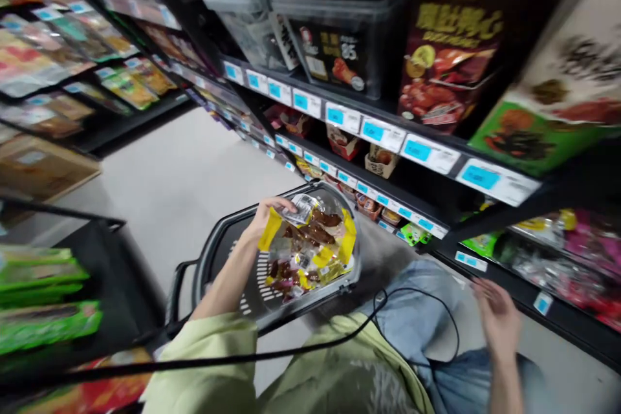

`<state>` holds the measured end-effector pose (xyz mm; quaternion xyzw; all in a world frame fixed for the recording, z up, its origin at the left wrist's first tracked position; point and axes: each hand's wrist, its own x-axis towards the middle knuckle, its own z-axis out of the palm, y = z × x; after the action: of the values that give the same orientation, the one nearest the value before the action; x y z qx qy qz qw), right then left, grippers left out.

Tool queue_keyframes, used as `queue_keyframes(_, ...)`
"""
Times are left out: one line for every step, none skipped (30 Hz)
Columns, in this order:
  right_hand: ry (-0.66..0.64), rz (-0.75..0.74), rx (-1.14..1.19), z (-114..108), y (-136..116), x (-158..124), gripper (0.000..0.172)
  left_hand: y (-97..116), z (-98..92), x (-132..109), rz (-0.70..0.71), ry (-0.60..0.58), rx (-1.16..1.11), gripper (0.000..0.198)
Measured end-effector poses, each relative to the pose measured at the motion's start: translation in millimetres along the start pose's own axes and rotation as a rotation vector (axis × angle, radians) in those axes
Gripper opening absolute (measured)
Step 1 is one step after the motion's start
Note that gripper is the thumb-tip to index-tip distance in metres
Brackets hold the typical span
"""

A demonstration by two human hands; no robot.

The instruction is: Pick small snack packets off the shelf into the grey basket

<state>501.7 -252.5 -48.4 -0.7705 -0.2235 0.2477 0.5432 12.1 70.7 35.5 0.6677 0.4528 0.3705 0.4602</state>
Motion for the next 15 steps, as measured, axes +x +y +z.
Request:
queue_keyframes(-0.056,-0.104,0.006,13,-16,-8,0.055,5,17.6,9,0.025,-0.035,-0.021,0.057)
queue_keyframes(-0.116,-0.22,-0.006,26,-33,-15,0.056,8,36.5,18,0.055,-0.069,-0.039,0.055)
queue_keyframes(-0.168,-0.336,-0.019,37,-49,-22,0.063,10,56.9,26,0.092,-0.098,-0.063,0.054)
queue_keyframes(-0.208,-0.437,-0.031,46,-64,-27,0.073,9,79.2,34,0.127,-0.129,-0.092,0.053)
queue_keyframes(-0.242,-0.514,-0.039,53,-77,-29,0.082,8,103.5,40,0.158,-0.169,-0.122,0.052)
queue_keyframes(-0.278,-0.571,-0.037,58,-87,-28,0.087,6,129.5,44,0.182,-0.215,-0.148,0.052)
queue_keyframes(-0.316,-0.607,-0.026,61,-93,-26,0.088,3,156.5,46,0.191,-0.27,-0.165,0.053)
queue_keyframes(-0.366,-0.629,-0.006,61,-97,-23,0.088,2,183.8,44,0.189,-0.332,-0.166,0.052)
queue_keyframes(-0.432,-0.643,0.023,58,-98,-20,0.085,1,210.4,39,0.173,-0.38,-0.154,0.051)
queue_keyframes(-0.492,-0.648,0.06,53,-97,-17,0.08,2,235.3,31,0.147,-0.419,-0.139,0.049)
queue_keyframes(-0.536,-0.64,0.1,47,-93,-16,0.074,4,258.2,21,0.121,-0.442,-0.129,0.05)
queue_keyframes(-0.557,-0.62,0.138,41,-87,-16,0.067,7,278.6,11,0.098,-0.435,-0.132,0.051)
queue_keyframes(-0.553,-0.584,0.169,34,-80,-17,0.062,12,296.6,1,0.069,-0.453,-0.132,0.051)
queue_keyframes(-0.517,-0.531,0.196,28,-72,-19,0.058,19,312.5,-9,0.039,-0.474,-0.134,0.051)
queue_keyframes(-0.463,-0.46,0.222,22,-63,-22,0.057,27,326.6,-17,0.006,-0.493,-0.15,0.051)
